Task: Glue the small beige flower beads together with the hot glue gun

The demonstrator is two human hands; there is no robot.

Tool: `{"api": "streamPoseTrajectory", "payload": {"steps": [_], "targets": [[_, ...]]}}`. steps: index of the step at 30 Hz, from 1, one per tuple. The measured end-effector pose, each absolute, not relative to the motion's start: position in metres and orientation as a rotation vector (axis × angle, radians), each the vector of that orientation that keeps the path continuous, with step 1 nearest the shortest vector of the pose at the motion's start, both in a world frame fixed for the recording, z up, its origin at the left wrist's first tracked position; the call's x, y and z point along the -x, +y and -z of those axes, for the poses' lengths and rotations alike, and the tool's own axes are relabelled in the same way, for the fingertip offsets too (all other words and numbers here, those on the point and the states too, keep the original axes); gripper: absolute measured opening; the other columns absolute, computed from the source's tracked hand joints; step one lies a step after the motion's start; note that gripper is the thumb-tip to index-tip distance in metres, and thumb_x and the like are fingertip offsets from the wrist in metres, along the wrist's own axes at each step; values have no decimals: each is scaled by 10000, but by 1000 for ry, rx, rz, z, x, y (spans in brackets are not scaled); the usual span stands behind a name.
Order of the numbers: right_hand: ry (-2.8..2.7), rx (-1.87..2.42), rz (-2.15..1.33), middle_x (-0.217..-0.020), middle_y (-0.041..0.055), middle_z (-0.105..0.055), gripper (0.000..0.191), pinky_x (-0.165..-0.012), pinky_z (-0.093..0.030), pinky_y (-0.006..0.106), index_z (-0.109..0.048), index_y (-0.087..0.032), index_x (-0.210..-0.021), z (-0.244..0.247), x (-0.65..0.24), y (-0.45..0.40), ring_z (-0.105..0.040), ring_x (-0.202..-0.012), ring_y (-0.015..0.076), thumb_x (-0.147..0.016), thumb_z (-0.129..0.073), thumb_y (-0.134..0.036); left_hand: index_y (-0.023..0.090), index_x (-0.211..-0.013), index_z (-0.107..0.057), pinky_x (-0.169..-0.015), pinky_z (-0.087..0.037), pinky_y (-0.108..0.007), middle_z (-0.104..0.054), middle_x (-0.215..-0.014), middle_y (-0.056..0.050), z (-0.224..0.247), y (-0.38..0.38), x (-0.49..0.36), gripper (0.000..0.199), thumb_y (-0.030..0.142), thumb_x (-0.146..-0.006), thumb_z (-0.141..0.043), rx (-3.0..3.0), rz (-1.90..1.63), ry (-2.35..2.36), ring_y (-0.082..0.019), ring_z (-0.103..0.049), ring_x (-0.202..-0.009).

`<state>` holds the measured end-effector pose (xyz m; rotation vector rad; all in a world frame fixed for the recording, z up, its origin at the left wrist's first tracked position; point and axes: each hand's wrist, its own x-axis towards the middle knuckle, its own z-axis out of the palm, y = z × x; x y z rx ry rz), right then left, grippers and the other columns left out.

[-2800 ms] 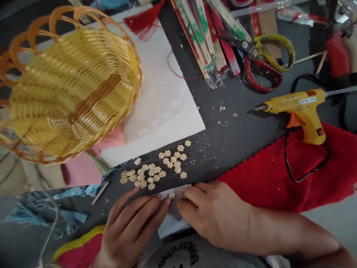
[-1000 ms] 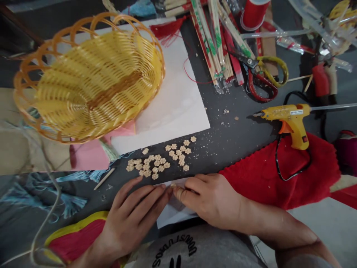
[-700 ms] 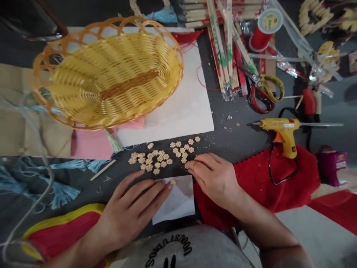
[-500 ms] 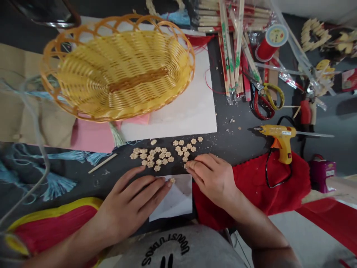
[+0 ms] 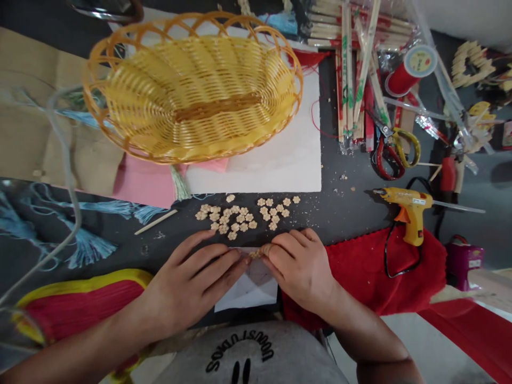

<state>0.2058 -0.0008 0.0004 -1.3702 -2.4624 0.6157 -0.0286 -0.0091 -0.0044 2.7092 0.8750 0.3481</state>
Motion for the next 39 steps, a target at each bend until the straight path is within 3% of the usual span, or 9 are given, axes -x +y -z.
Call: {"api": "streamPoseTrajectory", "payload": {"steps": [14, 39], "targets": [[-2459, 1404, -657, -813, -2, -689, 180, -678, -337, 317, -648, -198, -782, 1, -205, -1, -555, -718, 156, -922, -601, -302, 177, -1113, -665, -1032, -396, -515, -679, -1049, -27, 3, -7, 26, 252, 150, -876, -585, -2685, -394, 922, -210, -545, -956], [-2432, 1426, -665, -834, 3, -708, 135, -682, -354, 325, -688, -209, -875, 3, -206, -2, -572, -731, 152, -922, -604, -304, 176, -1116, -669, -1045, -388, -542, -686, -1055, -34, 7, -8, 27, 251, 145, -892, -561, -2655, -414, 914, -216, -556, -963]]}}
